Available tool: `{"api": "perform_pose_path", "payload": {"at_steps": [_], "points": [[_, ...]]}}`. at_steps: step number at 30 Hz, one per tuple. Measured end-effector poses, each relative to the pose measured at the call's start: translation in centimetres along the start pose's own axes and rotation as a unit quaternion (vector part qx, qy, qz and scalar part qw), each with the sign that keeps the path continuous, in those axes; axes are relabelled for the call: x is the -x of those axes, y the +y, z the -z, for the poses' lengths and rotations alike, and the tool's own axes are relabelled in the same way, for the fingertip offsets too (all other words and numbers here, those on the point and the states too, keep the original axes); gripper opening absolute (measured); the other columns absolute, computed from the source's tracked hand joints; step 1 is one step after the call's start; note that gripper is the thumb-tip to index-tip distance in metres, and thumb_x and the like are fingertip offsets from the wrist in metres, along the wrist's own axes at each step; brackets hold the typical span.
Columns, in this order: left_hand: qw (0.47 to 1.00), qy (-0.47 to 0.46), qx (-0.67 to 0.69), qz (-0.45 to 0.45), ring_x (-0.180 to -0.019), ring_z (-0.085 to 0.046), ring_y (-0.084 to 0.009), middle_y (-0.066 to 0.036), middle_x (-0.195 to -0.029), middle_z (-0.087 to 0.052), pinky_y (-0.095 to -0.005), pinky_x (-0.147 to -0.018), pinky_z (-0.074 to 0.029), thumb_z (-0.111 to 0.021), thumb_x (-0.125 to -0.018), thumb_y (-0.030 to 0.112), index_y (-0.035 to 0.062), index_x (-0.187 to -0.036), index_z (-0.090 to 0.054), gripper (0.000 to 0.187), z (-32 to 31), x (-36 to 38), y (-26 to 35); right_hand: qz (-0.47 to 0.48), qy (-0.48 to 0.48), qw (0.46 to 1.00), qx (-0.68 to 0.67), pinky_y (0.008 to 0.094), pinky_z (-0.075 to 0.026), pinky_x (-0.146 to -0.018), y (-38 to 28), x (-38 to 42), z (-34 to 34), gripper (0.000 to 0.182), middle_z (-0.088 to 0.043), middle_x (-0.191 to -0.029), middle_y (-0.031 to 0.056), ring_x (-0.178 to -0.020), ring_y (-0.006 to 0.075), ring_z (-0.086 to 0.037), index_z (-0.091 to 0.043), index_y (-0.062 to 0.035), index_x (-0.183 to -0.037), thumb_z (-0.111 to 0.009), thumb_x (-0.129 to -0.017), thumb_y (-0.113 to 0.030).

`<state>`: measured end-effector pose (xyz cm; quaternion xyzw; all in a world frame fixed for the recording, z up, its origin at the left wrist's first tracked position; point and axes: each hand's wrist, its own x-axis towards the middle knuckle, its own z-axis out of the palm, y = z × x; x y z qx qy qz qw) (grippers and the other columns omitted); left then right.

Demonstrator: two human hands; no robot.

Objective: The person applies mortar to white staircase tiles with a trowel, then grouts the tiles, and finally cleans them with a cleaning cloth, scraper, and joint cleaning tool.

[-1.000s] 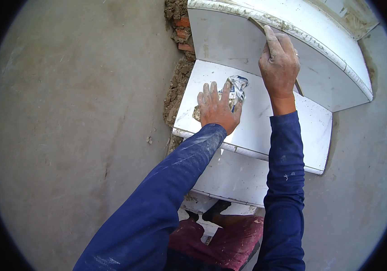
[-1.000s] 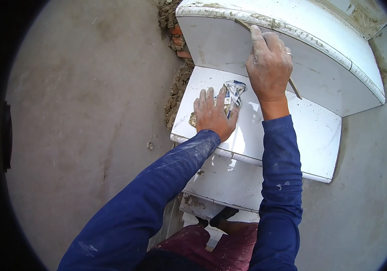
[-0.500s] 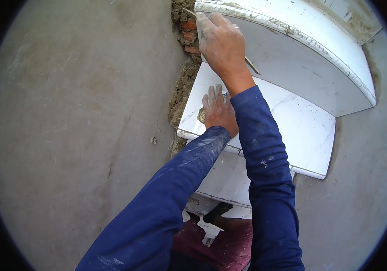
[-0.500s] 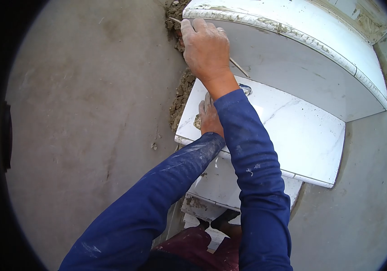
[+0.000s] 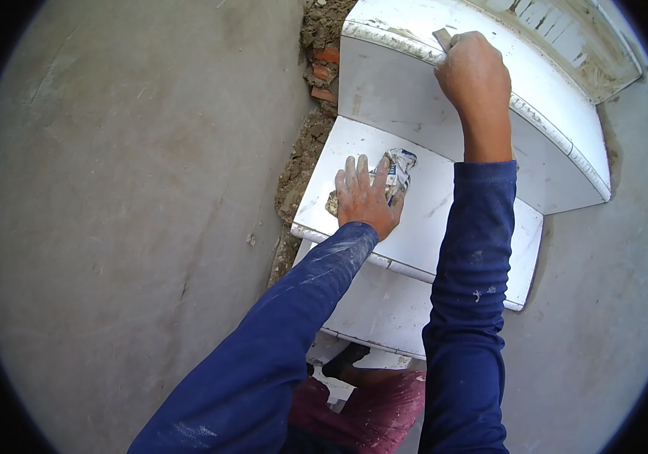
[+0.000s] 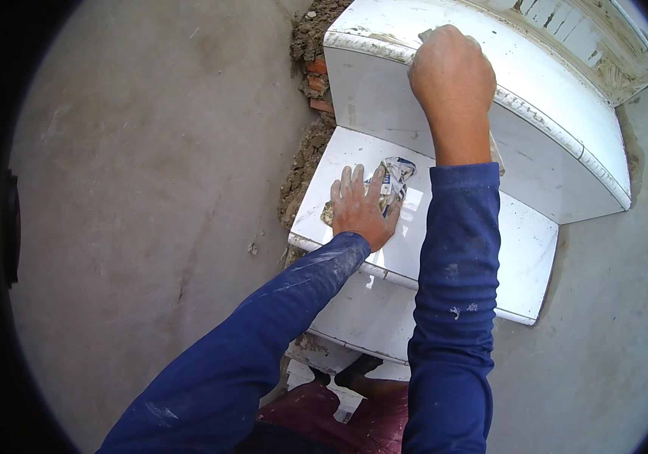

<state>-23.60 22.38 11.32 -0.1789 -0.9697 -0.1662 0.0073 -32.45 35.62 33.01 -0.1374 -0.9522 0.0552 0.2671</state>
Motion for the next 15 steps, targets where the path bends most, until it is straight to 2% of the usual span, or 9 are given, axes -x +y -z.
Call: {"api": "perform_pose_path", "payload": {"at_steps": [3, 6, 7, 9, 11, 12, 15], "points": [[1.000, 0.006, 0.005, -0.001, -0.147, -0.018, -0.0411, -0.026, -0.153, -0.031, -0.0570, -0.118, -0.010, -0.052, -0.093, 0.048, 0.0118, -0.154, -0.032, 0.073, -0.2, 0.0, 0.0, 0.069, -0.008, 0.998, -0.009, 0.0456, -0.058, -0.075, -3.0, -1.5, -1.9, 0.016, -0.072, -0.086, 0.0211, -0.080, 0.0386, -0.071, -0.074, -0.0010, -0.085, -0.063, -0.084, -0.013], [1.000, 0.008, 0.010, 0.000, -0.147, -0.019, -0.0411, -0.025, -0.153, -0.032, -0.0571, -0.118, -0.011, -0.052, -0.093, 0.048, 0.0120, -0.153, -0.033, 0.073, 0.1, 0.0, -0.1, 0.032, -0.011, 0.998, -0.058, 0.0457, -0.057, -0.073, -0.3, -2.2, -1.4, 0.019, -0.071, -0.082, 0.0218, -0.077, 0.0393, -0.070, -0.073, -0.0002, -0.082, -0.066, -0.086, -0.017], [1.000, 0.007, 0.011, 0.001, -0.147, -0.019, -0.0411, -0.025, -0.153, -0.032, -0.0572, -0.118, -0.011, -0.052, -0.093, 0.048, 0.0121, -0.153, -0.033, 0.072, 0.2, 0.0, -0.1, 0.038, -0.012, 0.995, -0.088, 0.0457, -0.057, -0.072, 0.8, -1.9, -1.3, 0.025, -0.070, -0.080, 0.0227, -0.077, 0.0397, -0.070, -0.071, 0.0014, -0.079, -0.069, -0.087, -0.022], [1.000, 0.011, 0.008, 0.001, -0.147, -0.019, -0.0411, -0.025, -0.152, -0.032, -0.0572, -0.118, -0.011, -0.052, -0.093, 0.048, 0.0126, -0.153, -0.034, 0.072, -0.1, -0.1, -0.2, 0.037, -0.035, 0.997, -0.055, 0.0457, -0.057, -0.073, -0.3, -1.8, -1.4, 0.020, -0.070, -0.082, 0.0237, -0.079, 0.0403, -0.069, -0.070, 0.0023, -0.080, -0.068, -0.085, -0.017], [1.000, 0.011, 0.010, -0.001, -0.147, -0.019, -0.0411, -0.024, -0.152, -0.033, -0.0573, -0.118, -0.011, -0.052, -0.092, 0.048, 0.0127, -0.153, -0.034, 0.072, -0.1, 0.0, -0.1, 0.084, 0.004, 0.994, -0.065, 0.0458, -0.057, -0.076, -3.1, -1.6, -2.4, 0.015, -0.069, -0.084, 0.0248, -0.082, 0.0407, -0.069, -0.070, 0.0022, -0.084, -0.067, -0.082, -0.012], [1.000, 0.011, 0.015, 0.000, -0.147, -0.019, -0.0411, -0.024, -0.152, -0.033, -0.0573, -0.118, -0.011, -0.053, -0.092, 0.048, 0.0126, -0.152, -0.035, 0.072, 0.0, 0.0, -0.1, 0.108, -0.029, 0.993, -0.046, 0.0460, -0.057, -0.077, -4.6, -1.5, -2.0, 0.013, -0.069, -0.086, 0.0249, -0.084, 0.0392, -0.069, -0.070, 0.0017, -0.086, -0.066, -0.081, -0.010], [0.999, 0.017, 0.030, 0.002, -0.147, -0.019, -0.0408, -0.024, -0.152, -0.033, -0.0572, -0.118, -0.011, -0.053, -0.092, 0.047, 0.0124, -0.152, -0.035, 0.072, 0.1, 0.0, -0.2, 0.039, -0.005, 0.998, -0.059, 0.0462, -0.057, -0.078, -3.8, -1.6, -1.6, 0.014, -0.069, -0.085, 0.0235, -0.083, 0.0369, -0.069, -0.071, 0.0013, -0.086, -0.065, -0.081, -0.011]]}}
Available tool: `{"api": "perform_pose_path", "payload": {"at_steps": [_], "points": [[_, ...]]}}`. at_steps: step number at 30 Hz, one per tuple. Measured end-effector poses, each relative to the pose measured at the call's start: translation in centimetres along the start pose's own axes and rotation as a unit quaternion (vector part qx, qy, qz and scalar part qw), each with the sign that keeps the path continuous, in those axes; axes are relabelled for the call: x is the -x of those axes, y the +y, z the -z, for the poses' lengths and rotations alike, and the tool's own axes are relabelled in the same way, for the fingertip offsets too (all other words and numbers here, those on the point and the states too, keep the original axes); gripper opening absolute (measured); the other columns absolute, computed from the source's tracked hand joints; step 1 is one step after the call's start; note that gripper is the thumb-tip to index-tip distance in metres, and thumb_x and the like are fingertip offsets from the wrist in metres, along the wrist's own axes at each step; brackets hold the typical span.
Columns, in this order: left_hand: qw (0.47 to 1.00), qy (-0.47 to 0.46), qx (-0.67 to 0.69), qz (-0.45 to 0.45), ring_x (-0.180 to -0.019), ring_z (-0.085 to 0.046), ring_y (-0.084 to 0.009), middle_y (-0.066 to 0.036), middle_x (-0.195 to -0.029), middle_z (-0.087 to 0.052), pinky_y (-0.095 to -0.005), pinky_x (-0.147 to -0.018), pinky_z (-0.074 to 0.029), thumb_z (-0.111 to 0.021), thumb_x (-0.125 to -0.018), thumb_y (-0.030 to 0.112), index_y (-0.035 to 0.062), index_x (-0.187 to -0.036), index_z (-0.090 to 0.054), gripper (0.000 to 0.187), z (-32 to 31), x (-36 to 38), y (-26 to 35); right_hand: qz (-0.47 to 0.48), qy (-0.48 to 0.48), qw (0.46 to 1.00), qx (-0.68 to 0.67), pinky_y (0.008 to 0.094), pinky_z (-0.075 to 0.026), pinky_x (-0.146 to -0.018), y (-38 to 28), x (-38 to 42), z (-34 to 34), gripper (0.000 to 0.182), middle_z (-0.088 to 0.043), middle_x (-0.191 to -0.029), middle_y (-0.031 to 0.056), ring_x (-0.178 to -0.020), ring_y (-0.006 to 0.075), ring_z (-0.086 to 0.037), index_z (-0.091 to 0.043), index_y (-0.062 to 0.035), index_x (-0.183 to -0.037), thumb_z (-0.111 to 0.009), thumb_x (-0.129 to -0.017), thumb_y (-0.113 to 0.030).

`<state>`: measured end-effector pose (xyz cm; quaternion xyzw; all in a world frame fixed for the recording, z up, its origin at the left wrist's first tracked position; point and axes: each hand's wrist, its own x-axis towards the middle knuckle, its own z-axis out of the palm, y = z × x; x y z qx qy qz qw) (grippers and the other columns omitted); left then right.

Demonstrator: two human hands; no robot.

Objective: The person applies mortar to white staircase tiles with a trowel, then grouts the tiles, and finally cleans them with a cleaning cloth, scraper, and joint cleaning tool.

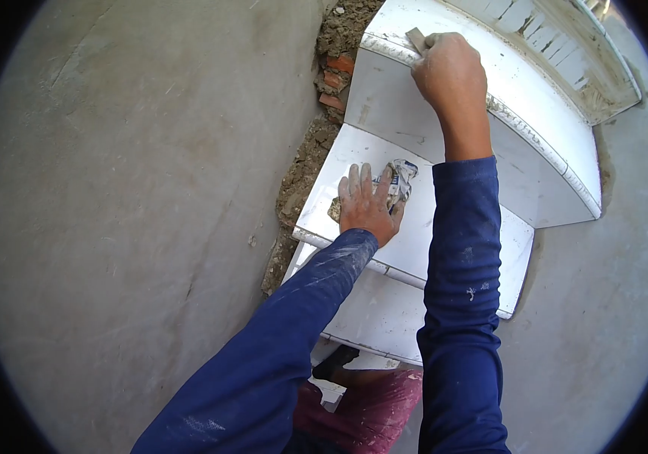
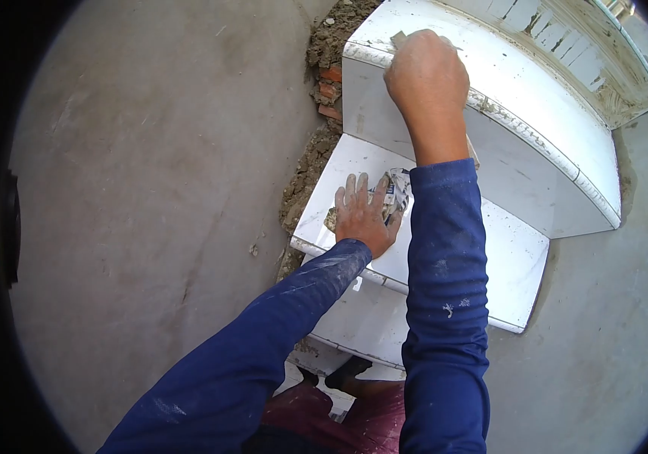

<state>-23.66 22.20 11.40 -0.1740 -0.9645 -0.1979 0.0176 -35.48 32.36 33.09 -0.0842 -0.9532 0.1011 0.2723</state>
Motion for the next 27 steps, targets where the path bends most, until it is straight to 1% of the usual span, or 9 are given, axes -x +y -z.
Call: {"api": "perform_pose_path", "payload": {"at_steps": [4, 5, 8, 11, 15, 18, 23, 25, 27], "points": [[1.000, -0.002, -0.028, -0.005, -0.148, -0.018, -0.0396, -0.024, -0.152, -0.033, -0.0570, -0.118, -0.013, -0.053, -0.092, 0.045, 0.0112, -0.152, -0.036, 0.071, -0.1, 0.1, -0.1, 0.039, -0.029, 0.999, -0.012, 0.0441, -0.057, -0.078, -1.2, 0.2, -0.4, 0.015, -0.070, -0.089, 0.0232, -0.088, 0.0354, -0.069, -0.073, 0.0003, -0.088, -0.063, -0.081, -0.009], [0.999, 0.008, -0.040, -0.017, -0.147, -0.020, -0.0409, -0.022, -0.153, -0.034, -0.0569, -0.118, -0.012, -0.053, -0.092, 0.049, 0.0153, -0.152, -0.038, 0.070, -0.6, 0.2, -0.4, 0.021, 0.029, 0.997, -0.065, 0.0482, -0.056, -0.074, -2.3, -0.3, -2.9, 0.013, -0.070, -0.082, 0.0229, -0.079, 0.0409, -0.069, -0.072, 0.0007, -0.080, -0.065, -0.077, -0.010], [0.997, -0.026, -0.067, -0.028, -0.150, -0.015, -0.0367, -0.017, -0.155, -0.032, -0.0552, -0.120, -0.011, -0.050, -0.093, 0.054, 0.0135, -0.153, -0.034, 0.074, -1.7, 0.1, -0.9, 0.100, 0.024, 0.972, -0.209, 0.0479, -0.055, -0.079, -6.4, 1.0, -3.4, 0.017, -0.069, -0.084, 0.0238, -0.085, 0.0413, -0.068, -0.070, 0.0009, -0.086, -0.061, -0.073, -0.005], [0.982, -0.021, -0.182, -0.057, -0.151, -0.011, -0.0355, -0.017, -0.156, -0.030, -0.0536, -0.121, -0.009, -0.048, -0.094, 0.055, 0.0117, -0.153, -0.032, 0.075, -4.9, 0.1, -2.6, 0.066, 0.004, 0.948, -0.311, 0.0460, -0.054, -0.077, -4.7, 7.1, -1.9, 0.021, -0.068, -0.088, 0.0221, -0.077, 0.0435, -0.065, -0.067, 0.0023, -0.098, -0.056, -0.084, -0.007], [0.997, -0.035, -0.075, 0.005, -0.150, -0.014, -0.0360, -0.021, -0.156, -0.028, -0.0534, -0.121, -0.008, -0.049, -0.094, 0.048, 0.0127, -0.154, -0.032, 0.071, -0.6, 0.0, 0.5, -0.219, -0.126, 0.825, -0.506, 0.0281, -0.050, -0.066, 3.9, 17.0, 1.5, 0.027, -0.066, -0.081, 0.0093, -0.065, 0.0148, -0.059, -0.057, 0.0040, -0.122, -0.051, -0.096, -0.005], [0.997, -0.032, -0.067, 0.017, -0.149, -0.015, -0.0368, -0.022, -0.156, -0.028, -0.0551, -0.120, -0.008, -0.049, -0.094, 0.050, 0.0095, -0.153, -0.031, 0.074, -0.4, 0.0, 0.8, -0.373, -0.075, 0.770, -0.512, 0.0226, -0.043, -0.054, 7.8, 23.0, 3.0, 0.023, -0.064, -0.072, 0.0023, -0.060, 0.0061, -0.053, -0.062, 0.0037, -0.116, -0.058, -0.097, -0.010], [0.996, -0.027, -0.082, 0.014, -0.149, -0.017, -0.0370, -0.022, -0.155, -0.028, -0.0544, -0.120, -0.008, -0.048, -0.094, 0.051, 0.0089, -0.153, -0.032, 0.074, -0.8, 0.0, 0.7, -0.346, 0.017, 0.849, -0.398, 0.0289, -0.046, -0.057, 9.3, 21.0, 1.8, 0.021, -0.063, -0.066, 0.0044, -0.059, 0.0102, -0.056, -0.070, 0.0020, -0.103, -0.064, -0.095, -0.017], [0.997, -0.023, -0.078, 0.012, -0.148, -0.018, -0.0370, -0.022, -0.155, -0.029, -0.0545, -0.120, -0.009, -0.048, -0.094, 0.051, 0.0089, -0.153, -0.032, 0.074, -0.9, 0.1, 0.7, -0.323, 0.055, 0.873, -0.362, 0.0339, -0.051, -0.065, 9.2, 17.5, 1.0, 0.023, -0.067, -0.073, 0.0110, -0.064, 0.0194, -0.064, -0.070, 0.0012, -0.105, -0.066, -0.092, -0.017], [0.997, -0.018, -0.079, 0.007, -0.148, -0.018, -0.0372, -0.022, -0.154, -0.030, -0.0545, -0.120, -0.009, -0.048, -0.094, 0.051, 0.0089, -0.152, -0.032, 0.074, -0.7, 0.1, 0.8, -0.134, 0.196, 0.939, -0.249, 0.0372, -0.053, -0.072, 11.1, 14.4, -1.5, 0.023, -0.070, -0.085, 0.0173, -0.072, 0.0291, -0.068, -0.071, 0.0013, -0.105, -0.068, -0.089, -0.015]]}}
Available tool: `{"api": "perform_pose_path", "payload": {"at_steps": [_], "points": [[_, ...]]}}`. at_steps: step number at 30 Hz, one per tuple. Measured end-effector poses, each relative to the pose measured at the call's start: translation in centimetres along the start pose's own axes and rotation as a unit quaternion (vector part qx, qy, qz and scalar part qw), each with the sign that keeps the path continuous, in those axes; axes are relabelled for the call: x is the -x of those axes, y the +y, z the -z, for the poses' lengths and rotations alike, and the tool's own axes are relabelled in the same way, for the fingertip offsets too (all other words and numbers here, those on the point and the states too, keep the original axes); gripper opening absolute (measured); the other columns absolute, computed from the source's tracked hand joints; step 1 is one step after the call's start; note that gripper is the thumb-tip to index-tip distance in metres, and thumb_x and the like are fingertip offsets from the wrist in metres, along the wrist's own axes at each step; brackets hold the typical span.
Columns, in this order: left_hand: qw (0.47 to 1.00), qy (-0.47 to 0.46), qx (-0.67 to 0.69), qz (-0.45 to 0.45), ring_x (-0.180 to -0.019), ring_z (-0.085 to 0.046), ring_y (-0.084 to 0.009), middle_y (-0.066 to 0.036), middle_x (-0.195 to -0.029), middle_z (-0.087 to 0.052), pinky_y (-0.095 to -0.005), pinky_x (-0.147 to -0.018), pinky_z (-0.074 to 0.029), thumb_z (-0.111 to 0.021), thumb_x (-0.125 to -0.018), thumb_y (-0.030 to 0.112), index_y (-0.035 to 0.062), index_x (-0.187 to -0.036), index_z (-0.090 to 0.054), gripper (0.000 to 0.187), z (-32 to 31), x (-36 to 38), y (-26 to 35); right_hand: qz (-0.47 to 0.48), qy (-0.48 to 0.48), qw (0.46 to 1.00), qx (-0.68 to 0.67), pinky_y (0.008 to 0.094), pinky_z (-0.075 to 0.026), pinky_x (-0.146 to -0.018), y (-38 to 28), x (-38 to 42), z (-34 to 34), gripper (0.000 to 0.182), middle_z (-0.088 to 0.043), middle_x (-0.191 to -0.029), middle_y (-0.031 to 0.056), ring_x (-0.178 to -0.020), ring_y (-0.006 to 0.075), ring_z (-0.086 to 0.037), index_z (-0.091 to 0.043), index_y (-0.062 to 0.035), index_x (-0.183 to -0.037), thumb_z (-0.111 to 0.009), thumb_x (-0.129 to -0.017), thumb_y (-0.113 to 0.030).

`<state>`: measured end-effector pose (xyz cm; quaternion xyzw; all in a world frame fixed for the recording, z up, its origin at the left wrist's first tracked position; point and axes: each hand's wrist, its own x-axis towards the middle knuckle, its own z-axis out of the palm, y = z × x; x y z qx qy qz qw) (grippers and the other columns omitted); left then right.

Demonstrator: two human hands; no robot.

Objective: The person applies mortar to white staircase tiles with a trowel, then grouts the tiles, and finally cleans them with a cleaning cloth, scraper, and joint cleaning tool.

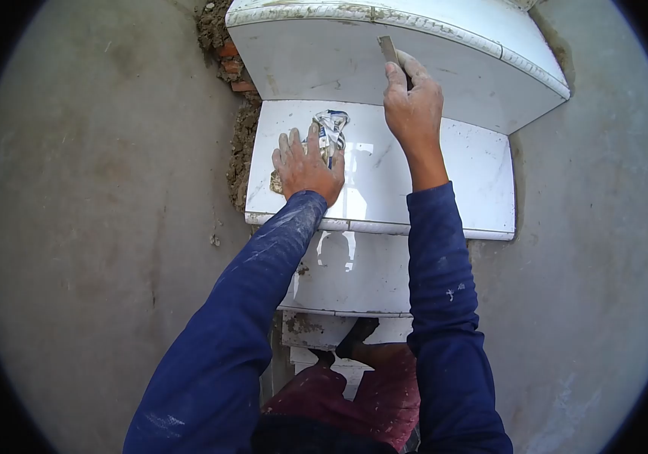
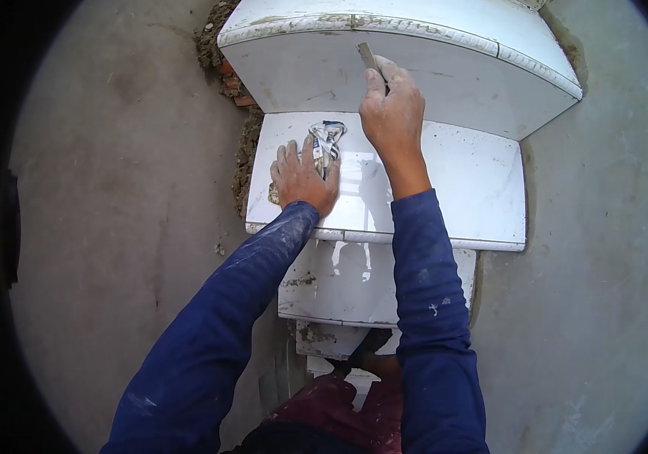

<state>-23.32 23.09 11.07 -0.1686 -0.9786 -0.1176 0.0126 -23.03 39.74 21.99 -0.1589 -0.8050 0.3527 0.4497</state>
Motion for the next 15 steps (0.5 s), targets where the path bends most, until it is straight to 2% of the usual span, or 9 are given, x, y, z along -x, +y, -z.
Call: {"api": "perform_pose_path", "payload": {"at_steps": [3, 6, 9, 12, 15], "points": [[1.000, 0.005, 0.004, -0.002, -0.148, -0.019, -0.0373, -0.023, -0.154, -0.031, -0.0545, -0.120, -0.009, -0.048, -0.094, 0.051, 0.0090, -0.152, -0.033, 0.073, -0.2, 0.1, 0.0, 0.026, 0.037, 0.997, -0.059, 0.0390, -0.054, -0.076, -0.3, -3.0, -1.2, 0.020, -0.070, -0.092, 0.0192, -0.079, 0.0327, -0.068, -0.072, 0.0012, -0.101, -0.068, -0.088, -0.014], [1.000, 0.013, 0.004, -0.002, -0.148, -0.020, -0.0374, -0.023, -0.153, -0.032, -0.0544, -0.120, -0.009, -0.048, -0.094, 0.051, 0.0095, -0.152, -0.033, 0.073, -0.4, 0.1, -0.1, 0.052, 0.058, 0.997, -0.026, 0.0384, -0.053, -0.075, 0.6, -3.6, -2.4, 0.016, -0.070, -0.089, 0.0184, -0.079, 0.0326, -0.068, -0.073, -0.0009, -0.096, -0.068, -0.087, -0.012], [1.000, 0.014, 0.009, -0.001, -0.148, -0.020, -0.0372, -0.023, -0.153, -0.031, -0.0542, -0.120, -0.010, -0.048, -0.094, 0.051, 0.0102, -0.152, -0.033, 0.072, -0.6, 0.1, -0.2, 0.048, 0.015, 0.998, 0.027, 0.0381, -0.053, -0.076, 1.4, -2.1, -2.9, 0.014, -0.069, -0.087, 0.0173, -0.079, 0.0331, -0.067, -0.074, -0.0025, -0.096, -0.069, -0.086, -0.012], [1.000, 0.008, 0.017, 0.002, -0.147, -0.020, -0.0373, -0.023, -0.153, -0.031, -0.0545, -0.120, -0.011, -0.049, -0.094, 0.050, 0.0104, -0.152, -0.033, 0.072, 0.0, 0.0, -0.1, 0.034, 0.067, 0.996, -0.045, 0.0392, -0.053, -0.074, 1.6, -1.5, -2.8, 0.015, -0.069, -0.088, 0.0163, -0.078, 0.0346, -0.067, -0.074, -0.0036, -0.096, -0.071, -0.085, -0.012], [1.000, 0.016, 0.005, -0.002, -0.147, -0.022, -0.0377, -0.023, -0.152, -0.032, -0.0548, -0.119, -0.012, -0.050, -0.094, 0.050, 0.0101, -0.152, -0.033, 0.073, -0.2, 0.0, -0.1, 0.046, 0.094, 0.994, -0.042, 0.0422, -0.052, -0.075, 1.1, -2.1, -4.3, 0.012, -0.067, -0.089, 0.0143, -0.083, 0.0356, -0.065, -0.073, -0.0053, -0.093, -0.070, -0.084, -0.012]]}}
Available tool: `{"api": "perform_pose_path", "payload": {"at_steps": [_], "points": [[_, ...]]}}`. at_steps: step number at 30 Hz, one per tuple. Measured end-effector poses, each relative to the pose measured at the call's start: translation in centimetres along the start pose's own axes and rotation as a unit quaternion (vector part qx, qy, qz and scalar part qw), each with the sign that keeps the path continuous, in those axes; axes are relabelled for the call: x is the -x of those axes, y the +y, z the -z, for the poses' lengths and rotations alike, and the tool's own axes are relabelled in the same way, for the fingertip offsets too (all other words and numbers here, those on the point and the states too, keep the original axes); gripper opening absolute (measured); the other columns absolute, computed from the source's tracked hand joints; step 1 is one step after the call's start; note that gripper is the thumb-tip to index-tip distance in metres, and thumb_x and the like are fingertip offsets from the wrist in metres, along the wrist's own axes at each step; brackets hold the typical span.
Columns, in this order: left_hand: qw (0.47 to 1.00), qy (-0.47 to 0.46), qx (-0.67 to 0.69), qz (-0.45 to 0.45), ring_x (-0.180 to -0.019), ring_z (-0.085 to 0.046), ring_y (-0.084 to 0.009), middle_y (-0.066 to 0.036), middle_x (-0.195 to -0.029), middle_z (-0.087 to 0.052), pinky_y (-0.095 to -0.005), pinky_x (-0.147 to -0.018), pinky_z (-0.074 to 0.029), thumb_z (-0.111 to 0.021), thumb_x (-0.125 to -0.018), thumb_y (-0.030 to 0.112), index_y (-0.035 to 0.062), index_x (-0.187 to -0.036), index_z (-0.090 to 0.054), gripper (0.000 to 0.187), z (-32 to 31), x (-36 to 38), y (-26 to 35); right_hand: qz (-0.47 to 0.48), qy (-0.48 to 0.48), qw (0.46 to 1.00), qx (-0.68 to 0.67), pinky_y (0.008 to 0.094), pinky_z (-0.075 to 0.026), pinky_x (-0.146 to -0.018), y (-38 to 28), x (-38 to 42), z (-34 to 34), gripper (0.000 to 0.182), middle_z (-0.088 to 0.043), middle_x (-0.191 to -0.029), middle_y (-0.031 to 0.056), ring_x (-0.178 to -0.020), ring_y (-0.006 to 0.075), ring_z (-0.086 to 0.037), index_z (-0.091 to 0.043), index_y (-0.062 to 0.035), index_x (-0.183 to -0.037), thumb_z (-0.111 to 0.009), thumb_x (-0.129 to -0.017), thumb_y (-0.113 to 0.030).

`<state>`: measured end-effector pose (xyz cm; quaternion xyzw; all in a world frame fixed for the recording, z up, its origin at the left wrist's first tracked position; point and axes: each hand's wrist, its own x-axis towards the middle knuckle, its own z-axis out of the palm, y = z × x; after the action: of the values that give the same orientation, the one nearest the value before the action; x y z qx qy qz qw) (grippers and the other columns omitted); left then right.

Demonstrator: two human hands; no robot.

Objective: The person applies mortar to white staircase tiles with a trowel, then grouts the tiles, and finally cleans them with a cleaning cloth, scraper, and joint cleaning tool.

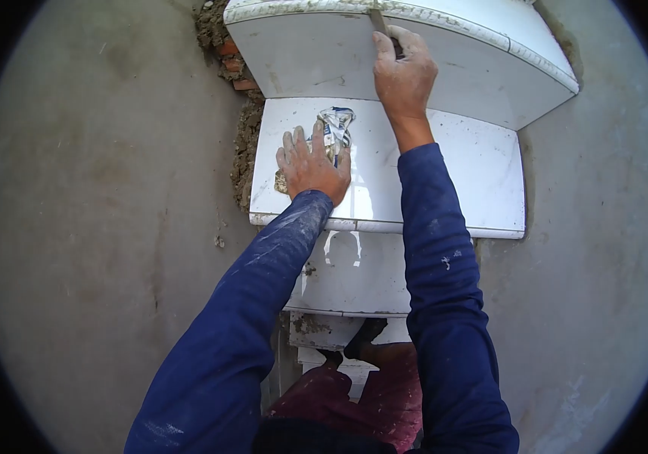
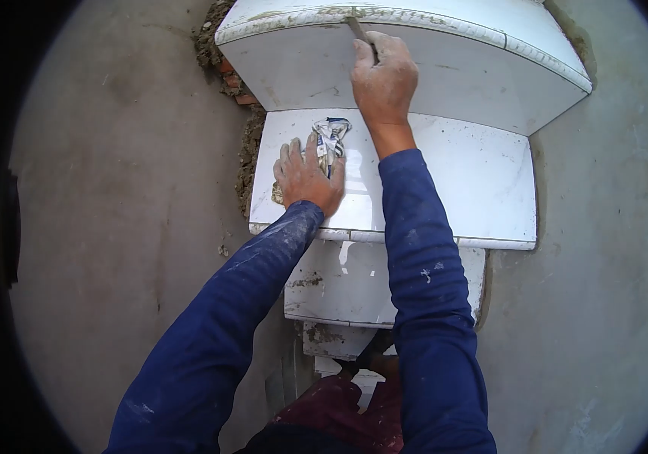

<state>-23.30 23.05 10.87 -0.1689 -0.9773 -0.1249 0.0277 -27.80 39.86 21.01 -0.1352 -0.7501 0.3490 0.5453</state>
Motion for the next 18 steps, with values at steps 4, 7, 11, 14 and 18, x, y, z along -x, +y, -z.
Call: {"api": "perform_pose_path", "payload": {"at_steps": [4, 7, 11, 14, 18], "points": [[1.000, 0.011, -0.005, -0.003, -0.146, -0.024, -0.0373, -0.023, -0.152, -0.034, -0.0528, -0.119, -0.012, -0.051, -0.093, 0.051, 0.0108, -0.151, -0.036, 0.072, -0.1, -0.1, 0.3, 0.100, -0.162, 0.976, 0.104, 0.0462, -0.051, -0.078, -0.3, 2.2, -0.4, 0.012, -0.062, -0.088, 0.0135, -0.091, 0.0361, -0.061, -0.068, -0.0074, -0.095, -0.061, -0.089, -0.015], [1.000, -0.007, -0.009, 0.005, -0.147, -0.021, -0.0376, -0.022, -0.153, -0.033, -0.0543, -0.120, -0.011, -0.051, -0.092, 0.052, 0.0134, -0.152, -0.034, 0.073, 0.2, -0.1, 0.4, 0.024, -0.147, 0.988, 0.047, 0.0443, -0.051, -0.077, -2.5, 2.5, 4.7, 0.015, -0.064, -0.090, 0.0169, -0.087, 0.0376, -0.062, -0.066, -0.0035, -0.101, -0.062, -0.091, -0.013], [1.000, -0.011, -0.027, 0.009, -0.148, -0.021, -0.0371, -0.021, -0.154, -0.033, -0.0544, -0.120, -0.011, -0.050, -0.093, 0.052, 0.0133, -0.153, -0.034, 0.073, -0.3, -0.3, 0.5, -0.192, -0.177, 0.957, 0.124, 0.0463, -0.051, -0.079, -1.9, 3.4, 14.1, 0.021, -0.065, -0.096, 0.0194, -0.089, 0.0413, -0.063, -0.066, -0.0021, -0.108, -0.058, -0.094, -0.014], [0.999, -0.008, -0.032, 0.010, -0.148, -0.021, -0.0371, -0.022, -0.154, -0.033, -0.0545, -0.120, -0.011, -0.049, -0.093, 0.053, 0.0131, -0.153, -0.033, 0.074, -0.3, -0.2, 0.3, -0.188, -0.139, 0.902, 0.363, 0.0477, -0.052, -0.081, 6.3, 5.6, 20.4, 0.027, -0.066, -0.101, 0.0209, -0.091, 0.0430, -0.066, -0.068, -0.0013, -0.114, -0.055, -0.093, -0.012], [1.000, -0.005, -0.028, 0.009, -0.147, -0.022, -0.0374, -0.022, -0.154, -0.033, -0.0546, -0.120, -0.012, -0.049, -0.093, 0.053, 0.0128, -0.153, -0.033, 0.074, -0.3, -0.3, 0.5, -0.225, -0.151, 0.804, 0.530, 0.0484, -0.055, -0.082, 14.6, 3.5, 25.9, 0.019, -0.066, -0.099, 0.0202, -0.095, 0.0413, -0.067, -0.073, -0.0022, -0.097, -0.057, -0.089, -0.009]]}}
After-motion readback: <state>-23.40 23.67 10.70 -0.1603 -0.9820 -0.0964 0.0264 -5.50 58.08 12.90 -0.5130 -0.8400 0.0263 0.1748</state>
